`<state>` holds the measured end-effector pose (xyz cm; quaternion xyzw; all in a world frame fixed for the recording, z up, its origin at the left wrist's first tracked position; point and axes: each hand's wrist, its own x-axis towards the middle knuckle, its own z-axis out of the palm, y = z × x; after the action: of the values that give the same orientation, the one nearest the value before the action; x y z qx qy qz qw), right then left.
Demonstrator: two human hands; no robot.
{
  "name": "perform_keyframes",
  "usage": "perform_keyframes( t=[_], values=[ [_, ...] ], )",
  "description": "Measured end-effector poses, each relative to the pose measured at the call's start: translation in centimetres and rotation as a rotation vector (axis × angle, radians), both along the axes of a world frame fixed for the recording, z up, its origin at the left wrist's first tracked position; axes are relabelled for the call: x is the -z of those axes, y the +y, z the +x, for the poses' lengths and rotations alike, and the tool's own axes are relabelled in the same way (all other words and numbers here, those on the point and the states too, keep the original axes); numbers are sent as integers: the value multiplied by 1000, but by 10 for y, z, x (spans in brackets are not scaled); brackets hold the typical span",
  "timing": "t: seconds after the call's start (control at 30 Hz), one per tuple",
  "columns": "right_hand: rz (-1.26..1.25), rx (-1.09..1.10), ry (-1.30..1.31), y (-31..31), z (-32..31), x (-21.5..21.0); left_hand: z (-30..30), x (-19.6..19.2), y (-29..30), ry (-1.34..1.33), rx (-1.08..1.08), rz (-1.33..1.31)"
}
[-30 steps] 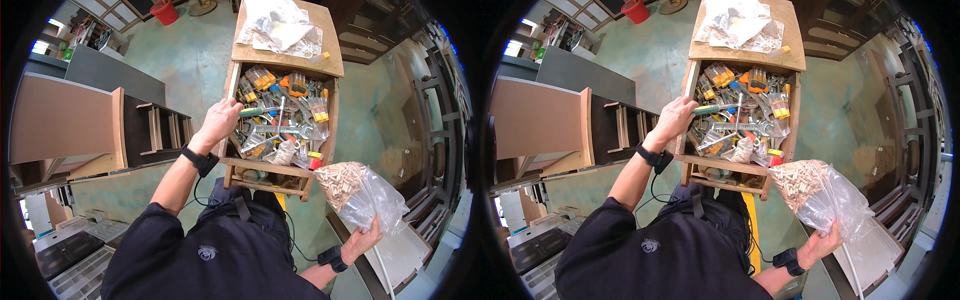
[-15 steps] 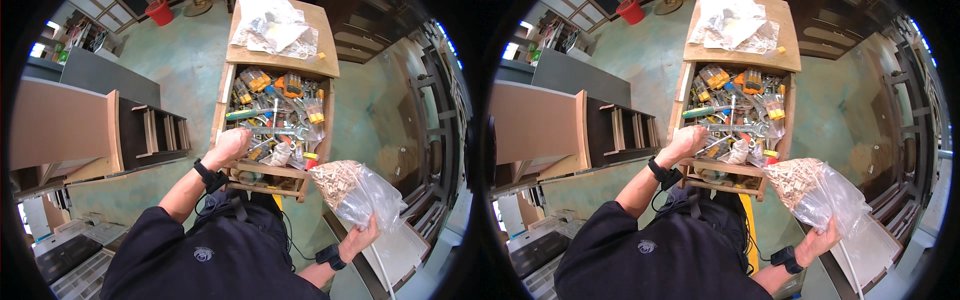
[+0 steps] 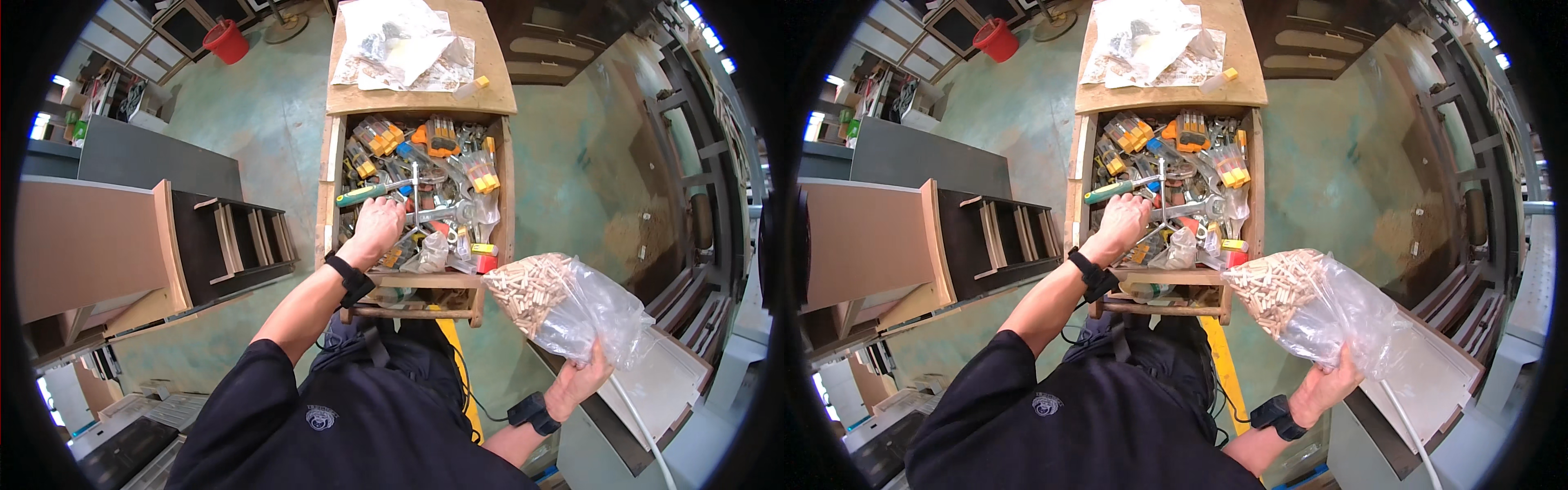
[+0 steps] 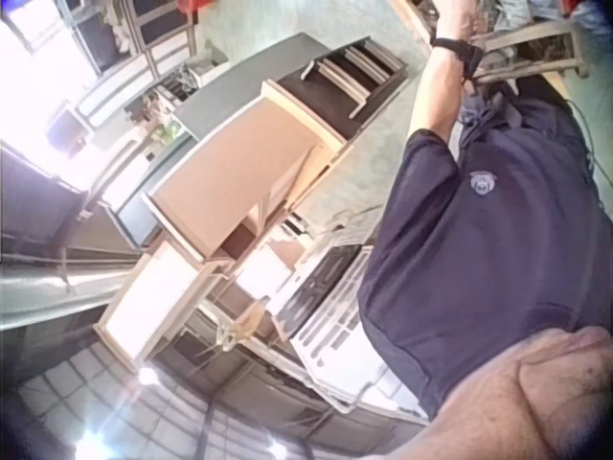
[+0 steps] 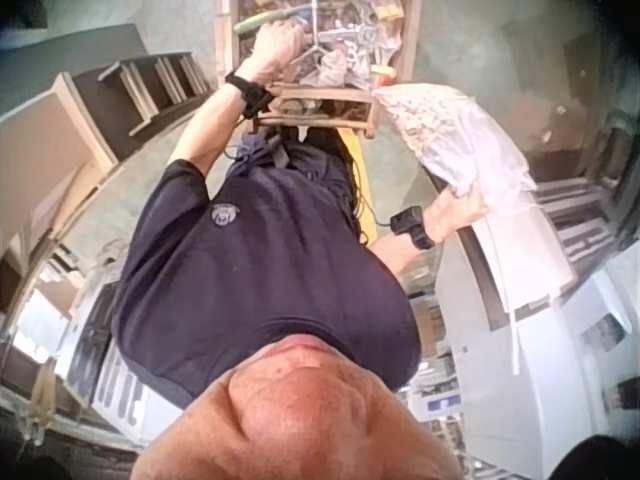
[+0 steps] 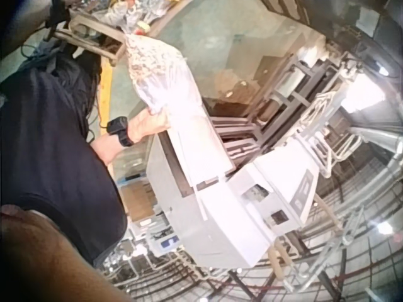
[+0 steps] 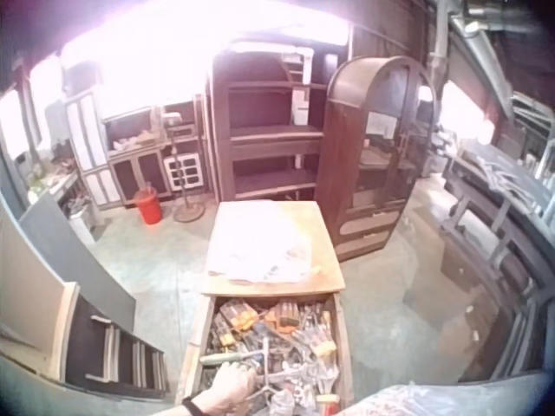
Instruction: Searching through and organizing bags of screws and hardware in a workshop drawer.
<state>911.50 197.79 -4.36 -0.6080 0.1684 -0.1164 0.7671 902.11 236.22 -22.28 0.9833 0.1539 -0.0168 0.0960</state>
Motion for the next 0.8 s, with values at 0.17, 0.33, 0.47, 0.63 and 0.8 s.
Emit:
perform_keyframes(
  t=[0.17,0.33,0.47,0.63,0.8],
  values=[
    [-3,-168,23,-31,2,12,17,-33,17,-303,23,-35],
    [-24,-131,9,-29,2,16,21,-25,27,-70,78,-81],
    [-5,-148,5,-25,0,13,11,19,9,-81,94,-82],
    [-4,-152,10,-25,1,11,16,10,8,34,76,-19],
    [-2,-137,8,-15,-3,4,5,8,9,-91,196,41]
  ],
)
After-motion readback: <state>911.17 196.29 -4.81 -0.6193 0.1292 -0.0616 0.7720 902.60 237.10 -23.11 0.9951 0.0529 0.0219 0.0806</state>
